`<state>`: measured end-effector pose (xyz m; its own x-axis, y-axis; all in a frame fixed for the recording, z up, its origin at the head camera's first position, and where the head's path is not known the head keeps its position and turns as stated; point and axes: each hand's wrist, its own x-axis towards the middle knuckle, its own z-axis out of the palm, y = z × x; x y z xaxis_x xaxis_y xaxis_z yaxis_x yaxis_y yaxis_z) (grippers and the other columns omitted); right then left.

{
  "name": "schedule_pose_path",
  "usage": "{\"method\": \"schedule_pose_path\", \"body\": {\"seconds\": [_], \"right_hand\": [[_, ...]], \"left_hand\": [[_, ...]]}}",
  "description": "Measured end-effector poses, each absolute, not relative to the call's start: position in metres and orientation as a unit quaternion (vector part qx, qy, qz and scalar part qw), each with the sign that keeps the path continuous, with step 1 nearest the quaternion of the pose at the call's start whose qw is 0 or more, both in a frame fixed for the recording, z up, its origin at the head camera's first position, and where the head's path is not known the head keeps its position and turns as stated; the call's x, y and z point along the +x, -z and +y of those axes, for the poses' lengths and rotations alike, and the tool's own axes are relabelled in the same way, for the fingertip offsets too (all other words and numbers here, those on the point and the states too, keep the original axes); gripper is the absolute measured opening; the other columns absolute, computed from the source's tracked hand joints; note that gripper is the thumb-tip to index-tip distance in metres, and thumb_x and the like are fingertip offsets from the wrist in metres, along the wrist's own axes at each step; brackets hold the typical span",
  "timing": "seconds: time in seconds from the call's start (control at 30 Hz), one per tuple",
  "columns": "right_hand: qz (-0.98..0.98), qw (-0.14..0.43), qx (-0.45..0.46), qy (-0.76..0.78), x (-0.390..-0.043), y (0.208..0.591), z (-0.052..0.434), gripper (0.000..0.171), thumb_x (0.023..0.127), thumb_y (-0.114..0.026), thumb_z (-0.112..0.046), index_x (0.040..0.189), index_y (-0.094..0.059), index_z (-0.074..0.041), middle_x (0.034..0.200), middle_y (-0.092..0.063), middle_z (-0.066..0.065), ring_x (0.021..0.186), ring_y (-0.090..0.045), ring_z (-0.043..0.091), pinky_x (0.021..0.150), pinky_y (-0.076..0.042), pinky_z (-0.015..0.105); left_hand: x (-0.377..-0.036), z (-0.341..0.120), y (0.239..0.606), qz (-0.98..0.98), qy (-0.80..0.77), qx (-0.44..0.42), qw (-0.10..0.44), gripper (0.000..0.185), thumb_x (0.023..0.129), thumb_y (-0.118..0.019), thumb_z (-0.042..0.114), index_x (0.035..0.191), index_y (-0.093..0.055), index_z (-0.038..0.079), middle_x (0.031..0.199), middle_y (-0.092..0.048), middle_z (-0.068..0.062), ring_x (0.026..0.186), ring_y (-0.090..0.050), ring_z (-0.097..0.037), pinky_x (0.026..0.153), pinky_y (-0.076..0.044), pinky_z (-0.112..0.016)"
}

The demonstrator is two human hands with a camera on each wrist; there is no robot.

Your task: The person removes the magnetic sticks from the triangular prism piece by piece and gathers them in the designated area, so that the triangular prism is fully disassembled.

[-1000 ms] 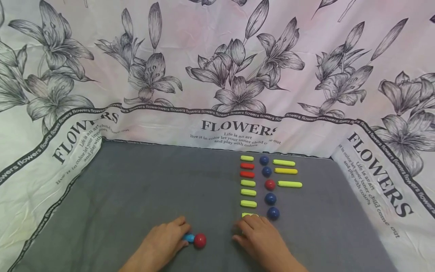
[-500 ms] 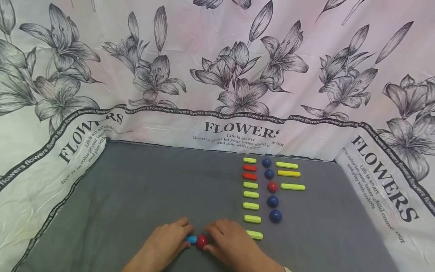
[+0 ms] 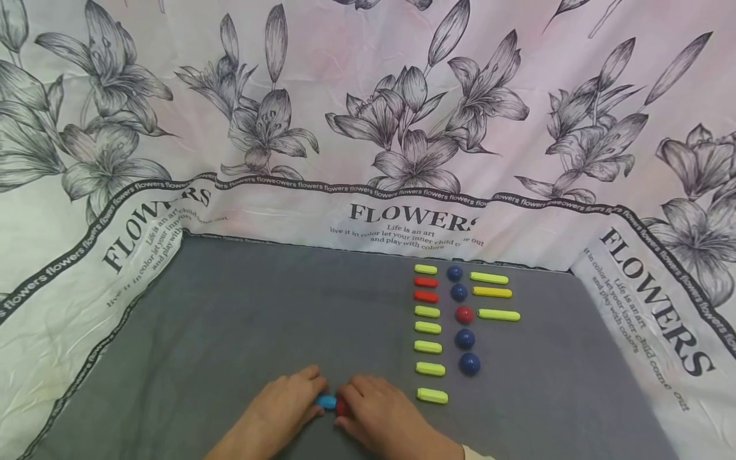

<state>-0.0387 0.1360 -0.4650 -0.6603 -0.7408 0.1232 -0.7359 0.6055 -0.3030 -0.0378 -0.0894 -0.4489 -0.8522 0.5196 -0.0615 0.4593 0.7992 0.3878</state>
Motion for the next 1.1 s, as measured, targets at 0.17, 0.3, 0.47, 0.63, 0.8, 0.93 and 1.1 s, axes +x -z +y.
{"method": "schedule_pose_path", "body": {"seconds": [0.17, 0.3, 0.47, 0.63, 0.8, 0.93, 1.1], "right_hand": [[0.887, 0.033, -0.42, 0.189, -0.039, 0.464, 0.136, 0.019, 0.103, -0.073, -0.032, 0.118, -0.069, -0.021, 0.1, -0.054, -0.014, 0.082, -0.048, -0.005, 0.07, -0.047, 0.018], [0.885, 0.029, -0.42, 0.198, -0.037, 0.462, 0.139, 0.019, 0.1, -0.076, -0.025, 0.117, -0.07, -0.021, 0.103, -0.055, -0.013, 0.085, -0.051, -0.005, 0.072, -0.049, 0.016], [0.894, -0.002, -0.4, 0.201, -0.034, 0.454, 0.155, 0.025, 0.094, -0.081, -0.019, 0.118, -0.071, -0.016, 0.102, -0.055, -0.013, 0.085, -0.051, -0.004, 0.071, -0.049, 0.016], [0.924, -0.028, -0.328, 0.194, -0.033, 0.442, 0.186, 0.032, 0.091, -0.084, -0.021, 0.12, -0.071, -0.019, 0.11, -0.059, -0.013, 0.09, -0.056, -0.003, 0.075, -0.055, 0.022], [0.949, -0.051, -0.253, 0.183, -0.031, 0.435, 0.221, 0.041, 0.085, -0.091, -0.015, 0.12, -0.07, -0.018, 0.113, -0.061, -0.012, 0.09, -0.057, -0.002, 0.074, -0.057, 0.024], [0.953, -0.11, -0.226, 0.171, -0.031, 0.438, 0.248, 0.048, 0.077, -0.094, -0.007, 0.118, -0.07, -0.015, 0.11, -0.062, -0.01, 0.087, -0.058, -0.001, 0.07, -0.057, 0.025], [0.961, -0.138, -0.185, 0.152, -0.029, 0.442, 0.272, 0.047, 0.076, -0.095, -0.007, 0.115, -0.07, -0.013, 0.103, -0.063, -0.009, 0.084, -0.058, 0.0, 0.068, -0.056, 0.029]], "left_hand": [[-0.037, -0.087, 0.45, 0.946, -0.18, 0.26, 0.076, 0.027, 0.084, -0.089, 0.019, 0.08, -0.063, 0.02, 0.078, -0.046, 0.008, 0.059, -0.051, -0.008, 0.054, -0.044, -0.025], [-0.037, -0.083, 0.451, 0.946, -0.177, 0.265, 0.068, 0.026, 0.082, -0.09, 0.02, 0.079, -0.065, 0.019, 0.077, -0.047, 0.008, 0.06, -0.053, -0.008, 0.054, -0.045, -0.026], [-0.037, -0.081, 0.451, 0.947, -0.169, 0.268, 0.054, 0.023, 0.08, -0.092, 0.021, 0.081, -0.069, 0.018, 0.077, -0.05, 0.008, 0.061, -0.058, -0.012, 0.054, -0.049, -0.027], [-0.038, -0.082, 0.45, 0.946, -0.174, 0.267, 0.065, 0.019, 0.082, -0.09, 0.023, 0.086, -0.072, 0.018, 0.081, -0.052, 0.008, 0.065, -0.062, -0.014, 0.058, -0.052, -0.029], [-0.038, -0.08, 0.449, 0.939, -0.185, 0.278, 0.083, 0.015, 0.086, -0.088, 0.022, 0.091, -0.074, 0.018, 0.083, -0.051, 0.01, 0.067, -0.063, -0.011, 0.057, -0.052, -0.028], [-0.037, -0.08, 0.449, 0.938, -0.183, 0.283, 0.081, 0.015, 0.086, -0.088, 0.022, 0.093, -0.074, 0.02, 0.083, -0.051, 0.01, 0.067, -0.063, -0.011, 0.058, -0.052, -0.027], [-0.038, -0.08, 0.449, 0.938, -0.182, 0.283, 0.086, 0.016, 0.087, -0.088, 0.023, 0.095, -0.074, 0.021, 0.084, -0.052, 0.011, 0.067, -0.062, -0.01, 0.057, -0.051, -0.027]]}}
